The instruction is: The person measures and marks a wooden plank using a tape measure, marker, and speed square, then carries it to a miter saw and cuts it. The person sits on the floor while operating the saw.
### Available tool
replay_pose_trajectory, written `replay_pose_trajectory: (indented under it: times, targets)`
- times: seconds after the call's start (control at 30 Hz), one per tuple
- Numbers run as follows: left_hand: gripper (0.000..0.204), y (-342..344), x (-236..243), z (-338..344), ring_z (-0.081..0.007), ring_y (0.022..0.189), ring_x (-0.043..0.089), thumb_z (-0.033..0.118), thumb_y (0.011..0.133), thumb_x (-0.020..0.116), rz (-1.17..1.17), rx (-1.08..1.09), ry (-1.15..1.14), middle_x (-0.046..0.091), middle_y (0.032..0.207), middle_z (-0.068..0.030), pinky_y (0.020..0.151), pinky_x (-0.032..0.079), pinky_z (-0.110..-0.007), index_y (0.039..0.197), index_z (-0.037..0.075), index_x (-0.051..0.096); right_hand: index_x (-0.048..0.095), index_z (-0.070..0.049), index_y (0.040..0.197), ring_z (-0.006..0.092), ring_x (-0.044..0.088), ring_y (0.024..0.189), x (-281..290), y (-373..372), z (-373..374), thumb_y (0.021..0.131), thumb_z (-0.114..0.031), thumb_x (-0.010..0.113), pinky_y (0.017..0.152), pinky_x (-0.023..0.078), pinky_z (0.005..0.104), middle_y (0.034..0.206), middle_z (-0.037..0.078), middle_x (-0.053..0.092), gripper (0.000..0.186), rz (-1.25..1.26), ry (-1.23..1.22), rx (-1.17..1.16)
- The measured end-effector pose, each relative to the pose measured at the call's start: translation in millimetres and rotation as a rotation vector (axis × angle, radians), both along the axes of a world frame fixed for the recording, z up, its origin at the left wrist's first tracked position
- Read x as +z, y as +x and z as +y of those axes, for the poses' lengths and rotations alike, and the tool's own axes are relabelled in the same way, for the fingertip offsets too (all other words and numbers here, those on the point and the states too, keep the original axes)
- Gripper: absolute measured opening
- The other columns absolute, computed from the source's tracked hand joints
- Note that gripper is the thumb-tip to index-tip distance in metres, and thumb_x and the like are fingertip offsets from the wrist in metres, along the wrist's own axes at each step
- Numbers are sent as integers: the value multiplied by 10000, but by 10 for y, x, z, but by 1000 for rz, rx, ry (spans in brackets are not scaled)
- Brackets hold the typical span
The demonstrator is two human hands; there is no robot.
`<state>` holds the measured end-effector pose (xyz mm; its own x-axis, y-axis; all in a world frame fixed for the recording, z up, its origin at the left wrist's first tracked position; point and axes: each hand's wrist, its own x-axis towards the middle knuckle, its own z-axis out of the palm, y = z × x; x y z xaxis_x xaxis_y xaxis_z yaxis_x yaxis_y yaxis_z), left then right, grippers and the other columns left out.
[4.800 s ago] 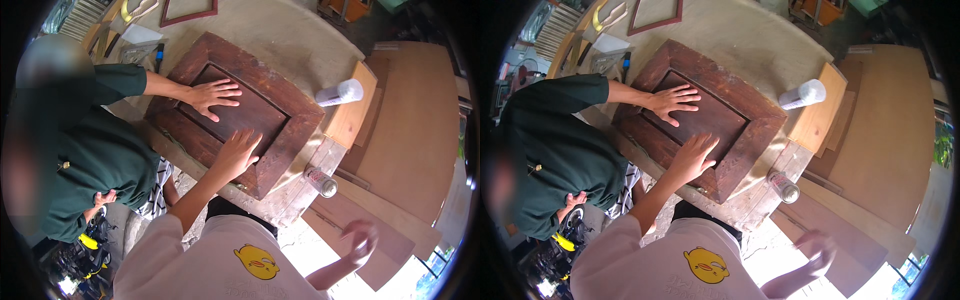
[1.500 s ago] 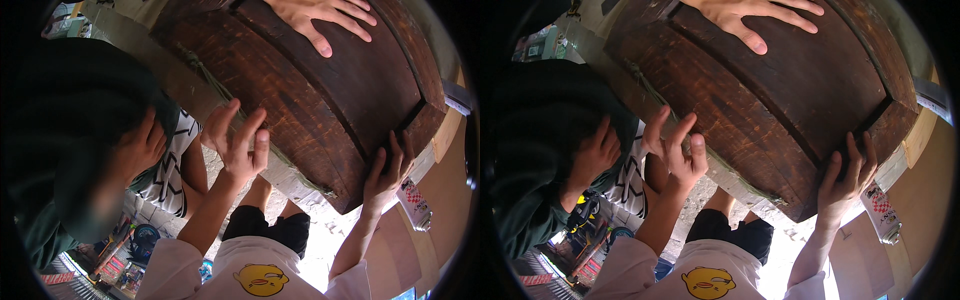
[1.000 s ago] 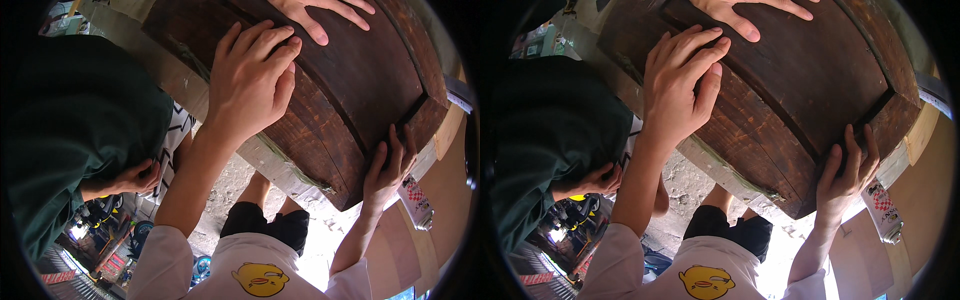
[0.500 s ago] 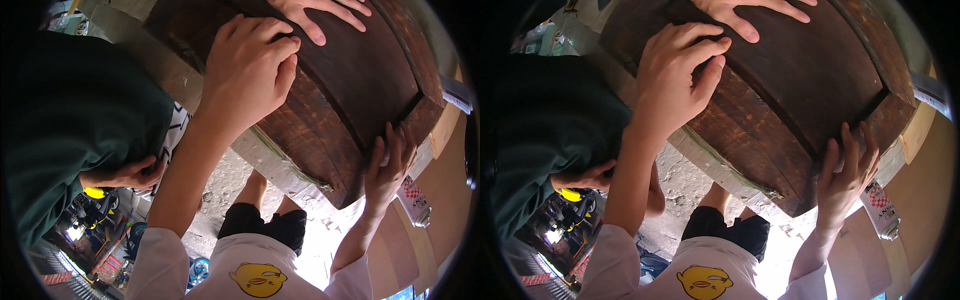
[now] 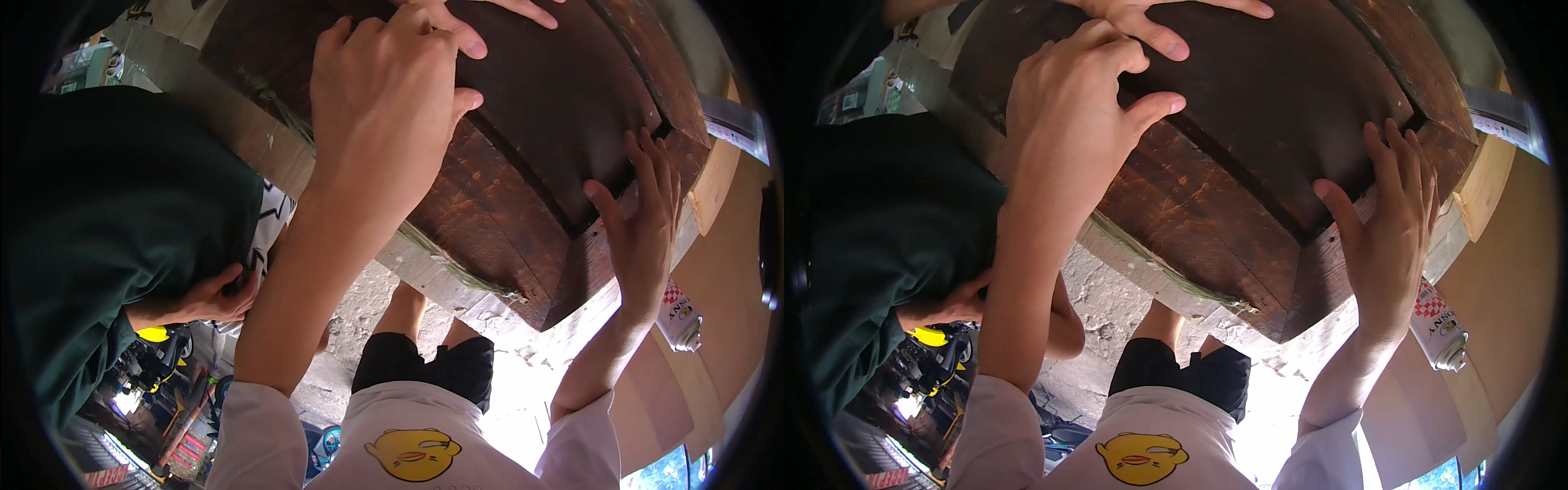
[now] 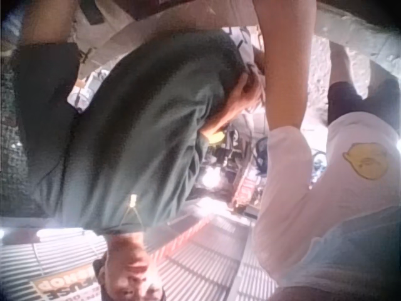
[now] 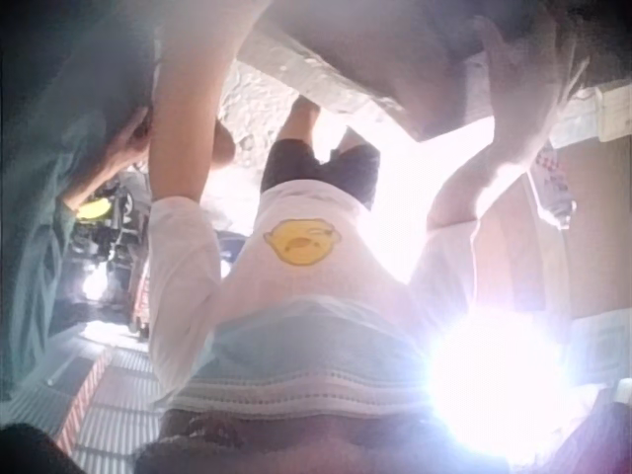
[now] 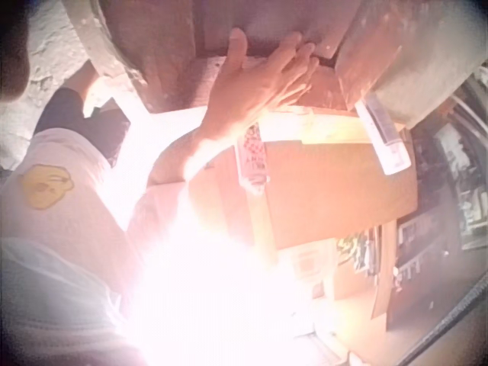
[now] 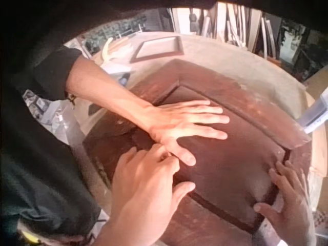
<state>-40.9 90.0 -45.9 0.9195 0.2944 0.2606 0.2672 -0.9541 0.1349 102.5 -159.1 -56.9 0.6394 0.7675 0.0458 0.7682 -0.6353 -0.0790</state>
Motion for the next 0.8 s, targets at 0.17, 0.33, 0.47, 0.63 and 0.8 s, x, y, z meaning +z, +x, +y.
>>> replay_pose_trajectory:
  times: [0.17, 0.33, 0.47, 0.63, 0.8]
  targets:
    - [339, 61, 32, -63, -309, 910, 674, 195, 740, 874, 24, 60, -52, 698, 998, -78, 830, 497, -449, 990, 62, 688, 613, -73, 1364, 392, 490, 1373, 118, -11, 94, 822, -376, 805, 1163, 371, 518, 1460, 158, 553, 650, 66, -46, -54]
    - [312, 173, 87, -121, -308, 942, 663, 98, 765, 811, 46, 39, -63, 682, 989, -86, 815, 496, -452, 1047, 95, 678, 601, -63, 1355, 406, 504, 1333, 130, -18, 140, 814, -323, 809, 1135, 385, 529, 1449, 165, 538, 636, 109, -11, -53]
    - [335, 334, 139, -222, -272, 957, 672, 48, 807, 693, 135, -104, 32, 674, 969, -85, 836, 511, -410, 1137, 106, 700, 580, -64, 1358, 403, 507, 1322, 145, -6, 95, 803, -290, 813, 1126, 390, 530, 1442, 166, 531, 642, 97, -32, -70]
    - [351, 466, 185, -248, -262, 1030, 663, 57, 812, 688, 326, -158, 165, 677, 1015, -136, 897, 501, -389, 1159, 4, 692, 567, -31, 1332, 391, 502, 1325, 183, -55, 178, 798, -252, 816, 1154, 379, 513, 1397, 194, 540, 629, 115, -20, -50]
    - [370, 646, 282, -245, -300, 1063, 653, 61, 744, 773, 327, -244, 101, 649, 1098, -170, 929, 512, -411, 1080, -53, 669, 550, -30, 1365, 412, 481, 1332, 239, 0, 197, 805, -266, 803, 1136, 378, 523, 1438, 195, 504, 658, 152, -30, -38]
